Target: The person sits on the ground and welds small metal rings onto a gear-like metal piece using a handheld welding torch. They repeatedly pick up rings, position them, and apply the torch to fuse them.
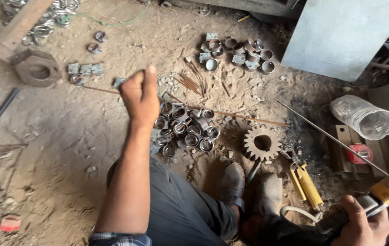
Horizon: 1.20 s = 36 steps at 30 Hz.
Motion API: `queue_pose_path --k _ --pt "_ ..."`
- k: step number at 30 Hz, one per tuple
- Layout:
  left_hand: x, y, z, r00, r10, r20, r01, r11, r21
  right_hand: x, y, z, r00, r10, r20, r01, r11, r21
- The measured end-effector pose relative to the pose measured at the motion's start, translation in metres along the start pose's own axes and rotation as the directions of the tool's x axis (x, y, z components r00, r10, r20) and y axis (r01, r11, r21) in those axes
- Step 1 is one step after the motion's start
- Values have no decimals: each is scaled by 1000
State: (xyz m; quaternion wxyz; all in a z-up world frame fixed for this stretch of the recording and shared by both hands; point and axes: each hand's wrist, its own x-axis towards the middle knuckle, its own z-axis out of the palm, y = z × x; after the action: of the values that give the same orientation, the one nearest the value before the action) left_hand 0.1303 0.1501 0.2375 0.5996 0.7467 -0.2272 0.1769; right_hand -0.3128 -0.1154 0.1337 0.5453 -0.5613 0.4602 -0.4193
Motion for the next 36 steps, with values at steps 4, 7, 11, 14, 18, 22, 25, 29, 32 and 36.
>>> queue_pose_path --k 4,7,11,14,18,22,25,29,32,36 --pt "-13 -22 22 990 121 76 -128 988 90 -2 -7 -10 994 100 40 -105 985 136" --pt "-17 -32 29 985 88 149 -86 996 -23 10 -14 -11 972 213 99 -229 953 198" --pt "-22 -38 28 974 143 177 -159 984 81 65 -27 -3 918 284 275 -359 890 281" --pt "-27 -38 25 966 152 208 -184 972 145 127 -16 11 843 501 199 -537 807 244" --pt "-28 -37 16 953 164 255 -203 970 137 184 43 41 766 642 -5 -636 760 132" --pt "-28 -34 12 961 36 274 -77 987 143 190 107 39 637 754 -159 -769 635 -70" --pt "-28 -31 11 945 58 321 -104 986 127 184 141 20 590 786 -185 -806 563 -180" --pt "-25 -27 10 930 40 365 -109 980 168 182 167 2 557 790 -257 -808 444 -388" --pt "-26 -22 13 928 43 370 -119 975 185 175 178 -4 615 762 -202 -718 436 -542" --pt "-27 -13 12 914 69 399 -165 963 211 160 185 -3 561 796 -225 -771 404 -493"
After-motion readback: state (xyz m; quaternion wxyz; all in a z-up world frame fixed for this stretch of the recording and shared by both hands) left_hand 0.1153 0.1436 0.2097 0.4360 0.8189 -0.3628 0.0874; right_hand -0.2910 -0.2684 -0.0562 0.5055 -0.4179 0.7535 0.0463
